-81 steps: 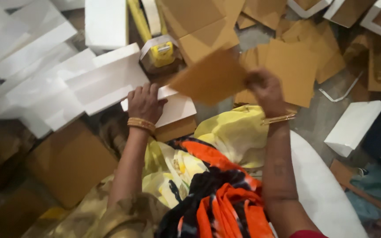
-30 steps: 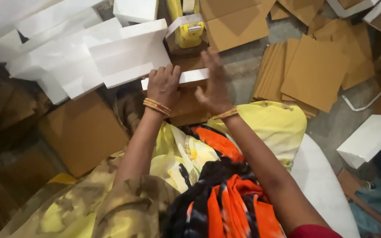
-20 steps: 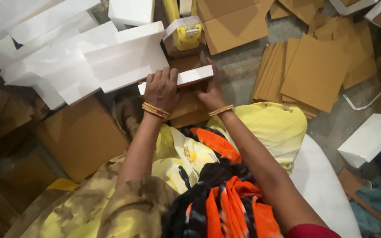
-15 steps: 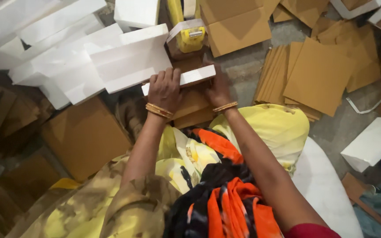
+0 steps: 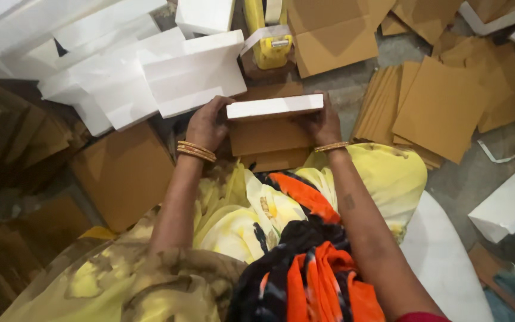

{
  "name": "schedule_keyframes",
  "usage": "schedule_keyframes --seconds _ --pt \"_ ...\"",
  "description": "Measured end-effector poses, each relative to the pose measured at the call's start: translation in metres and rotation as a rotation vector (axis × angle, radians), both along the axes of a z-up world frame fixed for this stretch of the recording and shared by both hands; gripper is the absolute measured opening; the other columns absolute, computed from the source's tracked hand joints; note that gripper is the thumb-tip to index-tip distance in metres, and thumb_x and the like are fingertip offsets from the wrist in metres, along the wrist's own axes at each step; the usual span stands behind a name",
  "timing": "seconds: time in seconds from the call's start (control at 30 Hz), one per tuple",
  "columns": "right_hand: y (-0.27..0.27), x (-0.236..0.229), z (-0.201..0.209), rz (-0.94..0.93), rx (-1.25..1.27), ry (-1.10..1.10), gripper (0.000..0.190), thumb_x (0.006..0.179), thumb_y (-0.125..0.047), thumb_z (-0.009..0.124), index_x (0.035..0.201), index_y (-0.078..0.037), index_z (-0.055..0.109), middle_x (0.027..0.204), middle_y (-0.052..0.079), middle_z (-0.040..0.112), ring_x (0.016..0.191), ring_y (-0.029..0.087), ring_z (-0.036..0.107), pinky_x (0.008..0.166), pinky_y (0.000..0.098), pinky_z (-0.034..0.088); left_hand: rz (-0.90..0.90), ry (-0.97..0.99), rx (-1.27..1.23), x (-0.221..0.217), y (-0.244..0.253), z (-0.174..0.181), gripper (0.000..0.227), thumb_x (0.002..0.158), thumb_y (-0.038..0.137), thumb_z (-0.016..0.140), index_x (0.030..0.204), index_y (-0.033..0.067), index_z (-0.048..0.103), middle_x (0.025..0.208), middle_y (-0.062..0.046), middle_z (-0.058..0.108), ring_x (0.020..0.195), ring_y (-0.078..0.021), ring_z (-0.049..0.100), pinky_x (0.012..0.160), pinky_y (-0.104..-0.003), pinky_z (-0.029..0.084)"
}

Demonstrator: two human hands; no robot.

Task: The person sits on the floor and repeatedly places white foam inserts into small cardboard boxes, then seals them using a handheld tape dispenser. The person also stacks and organizes foam pieces and cardboard sheets during the process.

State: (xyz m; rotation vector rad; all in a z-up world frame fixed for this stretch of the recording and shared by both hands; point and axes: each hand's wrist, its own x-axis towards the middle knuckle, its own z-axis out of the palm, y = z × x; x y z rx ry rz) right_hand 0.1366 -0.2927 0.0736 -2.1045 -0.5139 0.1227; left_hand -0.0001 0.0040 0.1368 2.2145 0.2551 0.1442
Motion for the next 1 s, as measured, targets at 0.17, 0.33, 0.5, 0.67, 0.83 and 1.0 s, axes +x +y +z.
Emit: schedule_keyframes --seconds 0.17,0.33,0.5,0.67,0.83,1.0 --pt "0.008 -0.004 0.004 0.1 0.09 0.17 0.054 0.087 -0.033 0.088 0.12 -0.007 0.054 0.104 0.012 0.074 0.1 0.028 0.076 0.087 0.0379 0.059 0.05 -0.146 -0.034 -0.003 -0.014 -0.024 0.055 0.072 -0.009 0.064 0.123 0.0088 0.056 0.118 -0.017 0.064 0.11 -0.0428 0.063 0.089 -0.047 0.053" --pt "0.009 -0.008 0.006 0.017 -0.016 0.004 0.067 0.08 -0.028 0.093 0.124 -0.005 0.049 0.111 0.014 0.067 0.103 0.031 0.069 0.086 0.04 0.056 0.141 -0.303 -0.059 0.007 -0.036 -0.054 0.051 0.078 0.015 0.091 0.116 0.0087 0.058 0.109 -0.017 0.061 0.101 -0.039 0.063 0.086 -0.044 0.054" --pt "0.016 -0.008 0.012 0.05 -0.023 -0.13 0.07 0.078 -0.025 0.093 0.131 -0.006 0.051 0.118 0.018 0.065 0.108 0.033 0.067 0.09 0.0409 0.055 0.283 -0.29 -0.117 0.011 -0.048 -0.068 0.066 0.072 0.032 0.097 0.117 0.0062 0.056 0.109 -0.015 0.064 0.099 -0.0355 0.065 0.086 -0.043 0.054" --pt "0.016 -0.011 0.019 -0.047 -0.085 0.194 0.074 0.074 -0.035 0.092 0.131 -0.009 0.051 0.112 0.009 0.074 0.106 0.024 0.072 0.088 0.0371 0.057 0.271 -0.2 -0.144 0.012 -0.048 -0.069 0.064 0.066 0.033 0.099 0.107 0.0065 0.057 0.1 -0.016 0.066 0.092 -0.0357 0.066 0.081 -0.043 0.055" --pt "0.015 -0.01 0.027 -0.018 -0.071 0.095 0.058 0.08 -0.042 0.088 0.123 -0.012 0.062 0.114 0.009 0.074 0.108 0.029 0.072 0.092 0.0423 0.057 0.125 -0.106 -0.016 0.017 -0.019 -0.045 0.029 0.086 0.011 0.079 0.112 0.0104 0.066 0.109 -0.013 0.071 0.103 -0.0341 0.068 0.088 -0.042 0.056" --pt "0.039 -0.013 0.017 -0.006 -0.271 -0.079 0.062 0.07 -0.048 0.093 0.114 -0.015 0.066 0.115 0.013 0.07 0.117 0.041 0.056 0.1 0.0532 0.042 -0.052 -0.039 0.232 0.012 0.007 0.007 0.04 0.071 0.022 0.087 0.104 0.0112 0.067 0.102 -0.01 0.071 0.096 -0.031 0.068 0.084 -0.044 0.054"
